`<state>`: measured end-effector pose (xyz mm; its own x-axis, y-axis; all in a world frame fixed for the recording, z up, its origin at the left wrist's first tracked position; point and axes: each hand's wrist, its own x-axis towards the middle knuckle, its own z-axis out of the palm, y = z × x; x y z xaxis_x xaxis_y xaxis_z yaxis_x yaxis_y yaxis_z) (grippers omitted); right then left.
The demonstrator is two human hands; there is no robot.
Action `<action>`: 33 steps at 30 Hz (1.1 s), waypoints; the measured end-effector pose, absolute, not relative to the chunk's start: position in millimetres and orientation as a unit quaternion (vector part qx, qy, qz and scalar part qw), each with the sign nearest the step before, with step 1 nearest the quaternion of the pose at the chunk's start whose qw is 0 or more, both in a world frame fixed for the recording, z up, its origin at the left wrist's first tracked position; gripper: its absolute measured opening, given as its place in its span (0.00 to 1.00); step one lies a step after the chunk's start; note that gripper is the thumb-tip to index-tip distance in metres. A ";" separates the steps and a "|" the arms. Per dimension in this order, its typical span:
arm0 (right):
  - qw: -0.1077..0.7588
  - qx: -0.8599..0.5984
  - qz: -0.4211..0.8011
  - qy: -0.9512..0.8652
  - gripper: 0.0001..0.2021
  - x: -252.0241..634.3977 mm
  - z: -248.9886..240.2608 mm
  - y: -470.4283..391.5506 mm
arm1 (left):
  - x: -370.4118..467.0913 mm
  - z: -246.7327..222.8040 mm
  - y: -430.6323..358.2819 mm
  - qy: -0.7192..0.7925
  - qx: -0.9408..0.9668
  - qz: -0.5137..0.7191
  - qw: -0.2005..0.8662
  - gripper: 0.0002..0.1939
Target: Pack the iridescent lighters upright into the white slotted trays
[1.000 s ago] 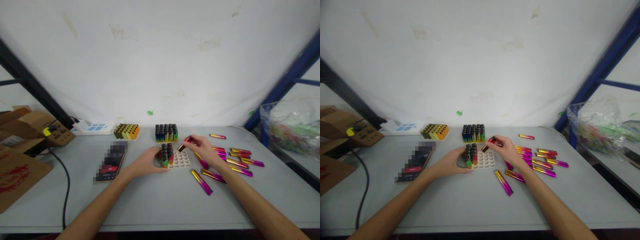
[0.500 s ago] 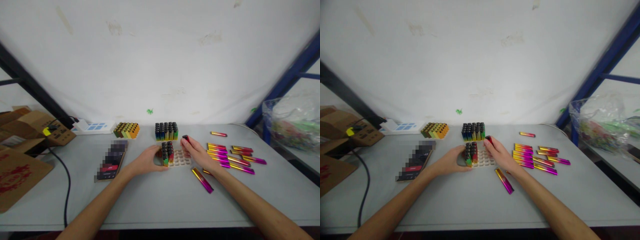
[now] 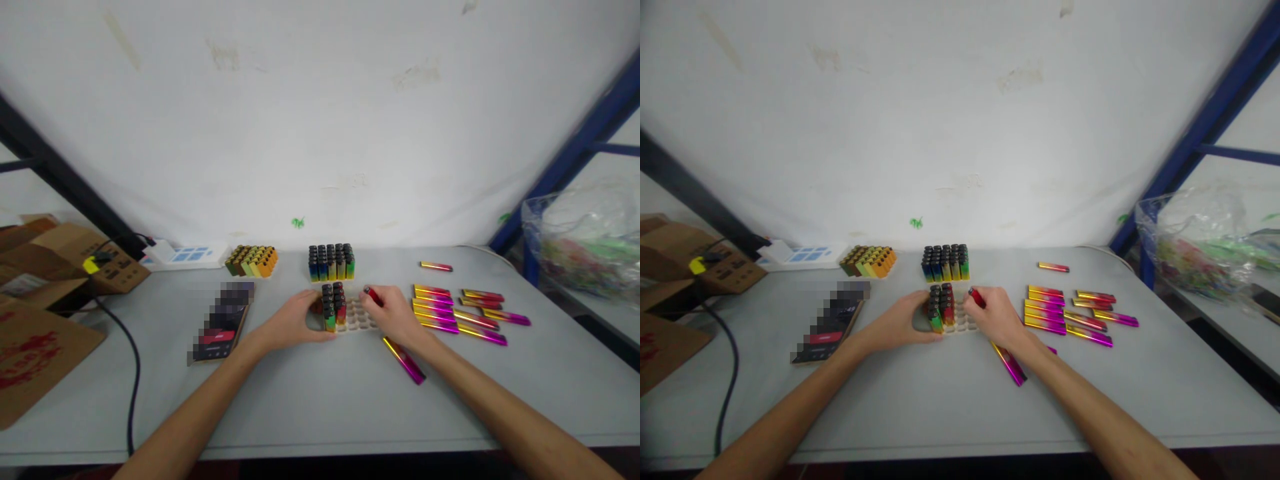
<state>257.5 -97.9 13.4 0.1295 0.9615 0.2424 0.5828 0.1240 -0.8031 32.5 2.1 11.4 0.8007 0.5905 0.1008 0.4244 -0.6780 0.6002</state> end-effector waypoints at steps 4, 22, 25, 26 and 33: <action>0.400 -0.639 0.214 -0.621 0.23 258.4 13.3 -96.4 | 32.9 12.9 1.4 0.274 0.904 0.142 0.297 0.31; 0.256 -0.557 0.137 -0.778 0.21 260.0 11.6 -100.4 | 32.6 10.5 3.0 0.270 0.912 0.143 0.274 0.30; 0.218 -0.561 0.128 -0.788 0.20 261.8 9.1 -99.8 | 32.7 11.7 2.8 0.268 0.914 0.141 0.272 0.29; 0.208 -0.565 0.125 -0.789 0.20 262.8 8.9 -99.7 | 32.7 12.0 2.7 0.268 0.913 0.140 0.272 0.29; 0.180 -0.550 0.117 -0.807 0.17 261.9 12.0 -102.1 | 32.9 12.8 1.8 0.273 0.909 0.139 0.282 0.30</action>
